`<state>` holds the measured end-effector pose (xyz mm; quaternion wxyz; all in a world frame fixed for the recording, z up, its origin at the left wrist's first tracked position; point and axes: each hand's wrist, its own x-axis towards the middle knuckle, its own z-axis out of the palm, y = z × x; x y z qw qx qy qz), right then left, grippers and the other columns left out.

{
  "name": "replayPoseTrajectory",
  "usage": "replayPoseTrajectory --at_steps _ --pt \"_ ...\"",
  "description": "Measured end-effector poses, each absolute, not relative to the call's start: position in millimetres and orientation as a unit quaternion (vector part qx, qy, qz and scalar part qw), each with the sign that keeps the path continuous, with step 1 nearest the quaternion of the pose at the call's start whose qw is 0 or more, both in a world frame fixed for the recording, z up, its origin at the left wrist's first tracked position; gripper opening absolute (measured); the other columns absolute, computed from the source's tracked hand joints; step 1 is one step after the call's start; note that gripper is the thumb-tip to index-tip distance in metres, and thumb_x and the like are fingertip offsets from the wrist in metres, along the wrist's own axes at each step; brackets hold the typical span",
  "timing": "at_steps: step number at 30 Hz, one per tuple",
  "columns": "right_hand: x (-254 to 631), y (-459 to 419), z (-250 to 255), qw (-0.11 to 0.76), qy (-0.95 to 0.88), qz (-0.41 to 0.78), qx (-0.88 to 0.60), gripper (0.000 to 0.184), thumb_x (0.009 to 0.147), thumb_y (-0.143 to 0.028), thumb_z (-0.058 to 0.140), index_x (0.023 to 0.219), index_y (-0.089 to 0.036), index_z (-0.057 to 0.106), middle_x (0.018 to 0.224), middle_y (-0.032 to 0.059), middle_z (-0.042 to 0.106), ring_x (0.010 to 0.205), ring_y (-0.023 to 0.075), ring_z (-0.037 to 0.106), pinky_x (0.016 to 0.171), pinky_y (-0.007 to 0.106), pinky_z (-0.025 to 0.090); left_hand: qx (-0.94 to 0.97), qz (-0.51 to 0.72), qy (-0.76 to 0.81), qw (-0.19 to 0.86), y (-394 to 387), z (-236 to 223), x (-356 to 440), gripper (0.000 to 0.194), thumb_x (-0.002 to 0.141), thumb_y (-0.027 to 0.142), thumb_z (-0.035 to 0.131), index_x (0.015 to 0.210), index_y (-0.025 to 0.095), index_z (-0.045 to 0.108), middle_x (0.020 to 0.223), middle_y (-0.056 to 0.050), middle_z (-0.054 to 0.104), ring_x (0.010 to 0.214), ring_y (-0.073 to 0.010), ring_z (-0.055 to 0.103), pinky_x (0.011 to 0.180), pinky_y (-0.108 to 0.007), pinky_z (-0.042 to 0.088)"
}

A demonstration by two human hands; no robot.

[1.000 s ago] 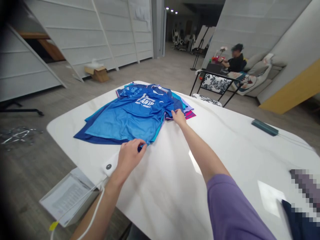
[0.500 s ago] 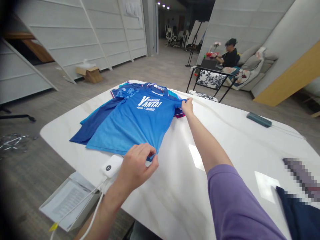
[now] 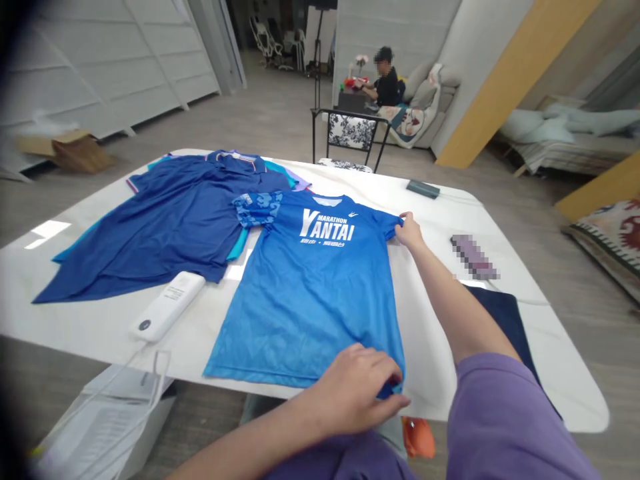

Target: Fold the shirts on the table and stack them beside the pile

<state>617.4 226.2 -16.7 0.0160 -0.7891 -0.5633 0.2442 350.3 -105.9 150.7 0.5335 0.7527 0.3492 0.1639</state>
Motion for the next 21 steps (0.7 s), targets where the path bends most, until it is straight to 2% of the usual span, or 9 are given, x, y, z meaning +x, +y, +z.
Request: replayPoseTrajectory --at_steps 2,3,5,7,10,13,15,18,21 --pt "645 193 5 -0.023 -0.617 0.156 -0.771 0.072 0.099 -0.042 0.068 0.163 -0.013 0.053 0.155 0.0302 0.06 0.139 0.0448 0.066 0.12 0.068 0.055 0.757 0.169 0.349 0.526 -109 150 350 0.051 0.109 0.069 0.065 0.134 0.024 0.072 0.132 -0.011 0.081 0.123 -0.0291 0.076 0.105 -0.046 0.059" --pt "653 173 18 -0.036 -0.646 0.129 -0.751 0.075 0.101 -0.048 0.067 0.166 -0.013 0.053 0.165 0.0305 0.052 0.149 0.048 0.06 0.125 0.07 0.05 0.759 0.174 0.365 0.51 -110 146 343 0.055 0.11 0.069 0.062 0.143 0.025 0.07 0.142 -0.012 0.078 0.134 -0.03 0.073 0.113 -0.048 0.058" --pt "658 121 46 -0.051 -0.705 0.129 -0.696 0.078 0.106 -0.058 0.061 0.171 -0.016 0.052 0.176 0.0259 0.044 0.16 0.0488 0.05 0.131 0.071 0.044 0.763 0.172 0.426 0.455 -114 132 317 0.056 0.115 0.059 0.056 0.159 0.025 0.062 0.163 -0.014 0.067 0.155 -0.0312 0.061 0.13 -0.053 0.05" --pt "654 58 73 -0.06 -0.755 0.168 -0.63 0.079 0.11 -0.066 0.052 0.176 -0.022 0.049 0.184 0.0187 0.039 0.167 0.0441 0.045 0.137 0.068 0.04 0.764 0.141 0.499 0.384 -123 111 284 0.061 0.116 0.052 0.055 0.171 0.025 0.053 0.177 -0.013 0.055 0.17 -0.0342 0.045 0.141 -0.06 0.04" --pt "643 -40 102 -0.08 -0.785 0.232 -0.568 0.09 0.109 -0.075 0.05 0.186 -0.031 0.032 0.191 0.009 0.027 0.175 0.0386 0.034 0.144 0.063 0.034 0.756 0.094 0.569 0.311 -154 86 237 0.074 0.115 0.051 0.056 0.182 0.027 0.037 0.186 -0.013 0.041 0.177 -0.0366 0.032 0.142 -0.063 0.038" --pt "635 -112 118 -0.09 -0.777 0.263 -0.564 0.098 0.106 -0.079 0.057 0.188 -0.046 0.015 0.192 -0.0009 0.02 0.178 0.0369 0.026 0.146 0.066 0.03 0.756 0.068 0.583 0.288 -190 81 206 0.083 0.114 0.052 0.057 0.187 0.032 0.023 0.189 -0.011 0.035 0.178 -0.036 0.031 0.143 -0.063 0.038" --pt "632 -132 126 -0.091 -0.774 0.272 -0.565 0.104 0.103 -0.082 0.06 0.187 -0.05 0.009 0.191 -0.0032 0.02 0.178 0.0374 0.023 0.147 0.068 0.029 0.762 0.06 0.575 0.291 -202 85 192 0.085 0.114 0.053 0.057 0.187 0.035 0.018 0.189 -0.01 0.034 0.178 -0.036 0.03 0.143 -0.065 0.038" --pt "631 -109 136 -0.071 -0.775 0.263 -0.57 0.108 0.102 -0.085 0.058 0.189 -0.042 0.012 0.192 0.0007 0.02 0.178 0.0382 0.024 0.148 0.066 0.027 0.762 0.064 0.57 0.301 -180 86 178 0.081 0.115 0.055 0.053 0.186 0.035 0.021 0.19 -0.009 0.033 0.178 -0.0361 0.028 0.143 -0.066 0.035" --pt "636 -31 124 -0.013 -0.764 0.245 -0.597 0.096 0.11 -0.081 0.044 0.188 -0.027 0.027 0.19 0.0088 0.03 0.177 0.0355 0.031 0.148 0.059 0.028 0.738 0.114 0.59 0.308 -102 65 174 0.072 0.116 0.058 0.049 0.181 0.028 0.036 0.189 -0.01 0.037 0.178 -0.034 0.028 0.144 -0.059 0.034"
